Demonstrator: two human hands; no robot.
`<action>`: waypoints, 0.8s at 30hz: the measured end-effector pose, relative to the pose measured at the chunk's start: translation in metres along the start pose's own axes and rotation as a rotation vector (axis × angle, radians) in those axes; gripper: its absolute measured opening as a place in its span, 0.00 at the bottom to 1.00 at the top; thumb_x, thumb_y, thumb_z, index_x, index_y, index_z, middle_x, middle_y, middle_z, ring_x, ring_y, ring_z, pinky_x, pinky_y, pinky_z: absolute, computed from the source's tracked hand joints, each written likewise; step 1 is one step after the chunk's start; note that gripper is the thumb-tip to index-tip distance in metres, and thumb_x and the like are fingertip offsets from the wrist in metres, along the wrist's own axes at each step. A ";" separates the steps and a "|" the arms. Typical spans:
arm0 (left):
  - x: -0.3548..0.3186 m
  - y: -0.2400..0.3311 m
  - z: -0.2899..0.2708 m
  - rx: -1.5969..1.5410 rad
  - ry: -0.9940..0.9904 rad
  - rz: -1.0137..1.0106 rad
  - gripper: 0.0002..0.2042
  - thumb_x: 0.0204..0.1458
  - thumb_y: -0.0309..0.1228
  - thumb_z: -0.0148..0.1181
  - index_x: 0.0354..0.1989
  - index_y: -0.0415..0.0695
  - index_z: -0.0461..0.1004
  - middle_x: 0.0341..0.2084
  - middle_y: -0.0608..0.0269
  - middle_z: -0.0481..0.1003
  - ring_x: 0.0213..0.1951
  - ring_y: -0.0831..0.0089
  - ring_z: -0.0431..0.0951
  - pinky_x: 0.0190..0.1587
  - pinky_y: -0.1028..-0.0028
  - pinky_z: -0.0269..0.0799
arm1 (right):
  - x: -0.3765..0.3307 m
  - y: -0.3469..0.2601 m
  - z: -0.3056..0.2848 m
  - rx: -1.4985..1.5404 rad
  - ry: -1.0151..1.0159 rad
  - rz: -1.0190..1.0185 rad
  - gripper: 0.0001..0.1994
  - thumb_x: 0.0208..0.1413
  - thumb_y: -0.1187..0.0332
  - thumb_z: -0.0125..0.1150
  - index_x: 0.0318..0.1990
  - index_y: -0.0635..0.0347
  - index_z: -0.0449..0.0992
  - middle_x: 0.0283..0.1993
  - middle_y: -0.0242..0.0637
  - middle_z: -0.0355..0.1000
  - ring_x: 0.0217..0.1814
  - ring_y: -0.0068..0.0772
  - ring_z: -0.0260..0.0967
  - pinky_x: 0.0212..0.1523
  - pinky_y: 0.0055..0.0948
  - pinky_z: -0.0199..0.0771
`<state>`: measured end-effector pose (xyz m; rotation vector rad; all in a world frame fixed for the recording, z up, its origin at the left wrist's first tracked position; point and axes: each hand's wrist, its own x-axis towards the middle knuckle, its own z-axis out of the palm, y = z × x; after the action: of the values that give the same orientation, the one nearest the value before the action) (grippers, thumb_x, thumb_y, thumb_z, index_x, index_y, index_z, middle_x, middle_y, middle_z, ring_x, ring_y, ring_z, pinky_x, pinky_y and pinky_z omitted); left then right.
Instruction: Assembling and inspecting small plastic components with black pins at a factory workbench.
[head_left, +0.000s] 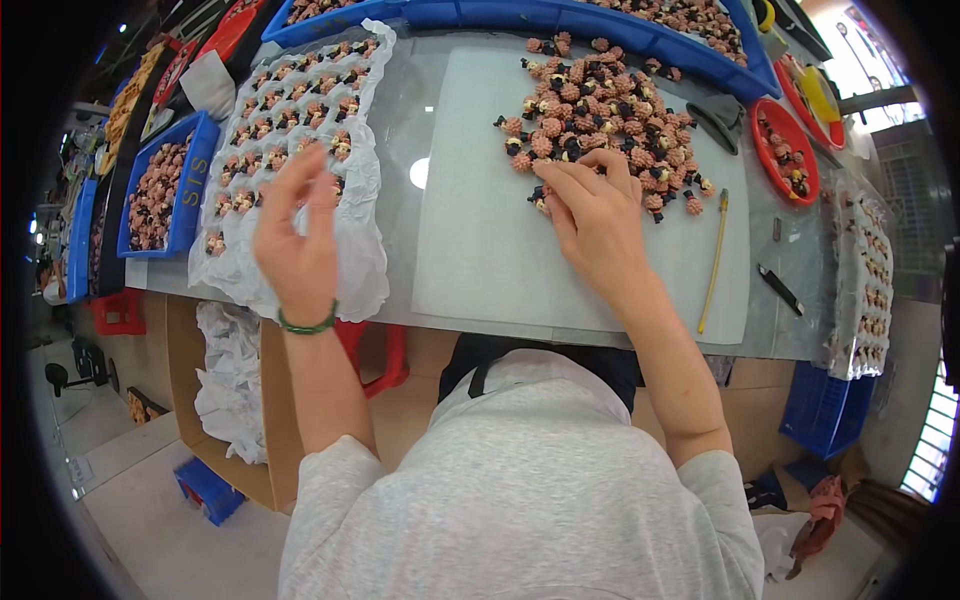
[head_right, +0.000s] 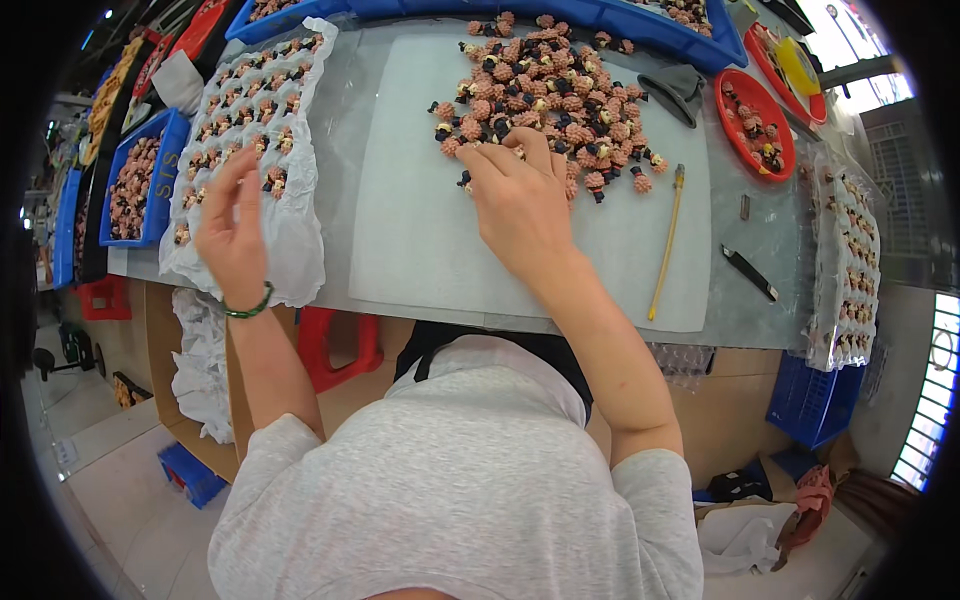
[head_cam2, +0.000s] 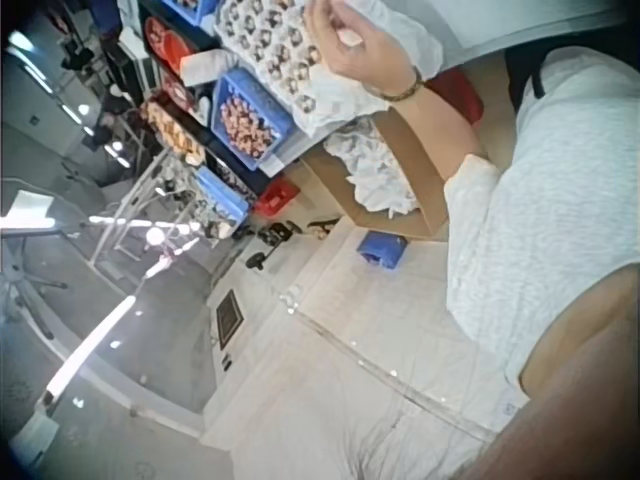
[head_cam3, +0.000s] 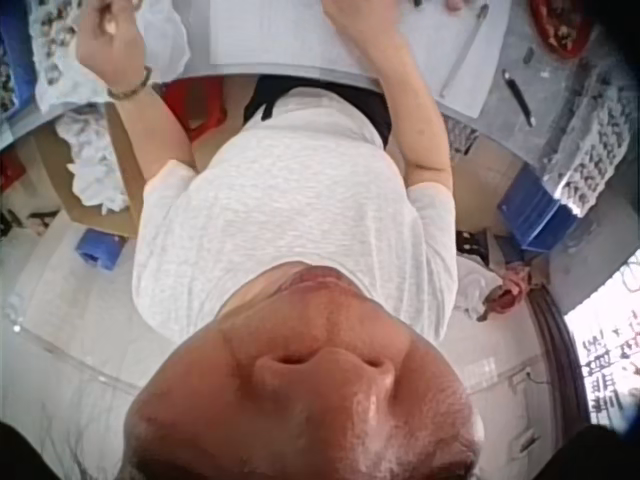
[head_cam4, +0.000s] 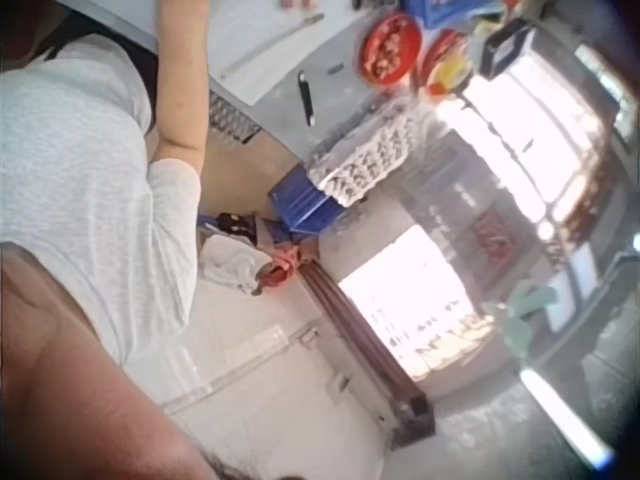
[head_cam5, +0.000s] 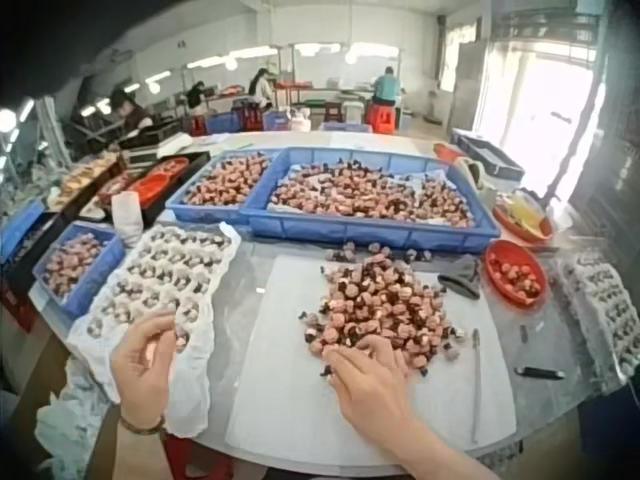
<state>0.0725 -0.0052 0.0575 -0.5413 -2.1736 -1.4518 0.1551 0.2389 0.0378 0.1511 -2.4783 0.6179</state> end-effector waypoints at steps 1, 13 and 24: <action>-0.008 0.007 0.017 -0.055 -0.085 0.012 0.09 0.48 0.22 0.54 0.39 0.39 0.73 0.37 0.60 0.74 0.36 0.77 0.72 0.38 0.79 0.67 | 0.000 0.003 0.001 -0.050 -0.004 -0.028 0.14 0.40 0.78 0.60 0.39 0.57 0.74 0.36 0.34 0.71 0.40 0.36 0.63 0.41 0.29 0.63; -0.049 0.035 0.087 -0.584 -0.675 -0.153 0.15 0.43 0.27 0.62 0.42 0.41 0.74 0.30 0.63 0.70 0.32 0.76 0.69 0.33 0.80 0.65 | -0.026 -0.013 -0.021 1.182 -0.093 0.755 0.16 0.53 0.72 0.55 0.49 0.65 0.66 0.41 0.35 0.67 0.34 0.19 0.65 0.30 0.17 0.67; -0.071 0.035 0.096 -1.063 -0.523 -0.795 0.14 0.46 0.21 0.58 0.43 0.35 0.70 0.36 0.62 0.73 0.38 0.78 0.72 0.42 0.78 0.69 | -0.054 -0.028 -0.002 1.286 0.003 0.858 0.12 0.54 0.72 0.54 0.44 0.67 0.68 0.37 0.39 0.70 0.32 0.24 0.69 0.30 0.20 0.70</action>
<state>0.1340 0.0922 0.0109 -0.3985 -1.8473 -3.2450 0.2077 0.2137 0.0200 -0.4548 -1.6451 2.4336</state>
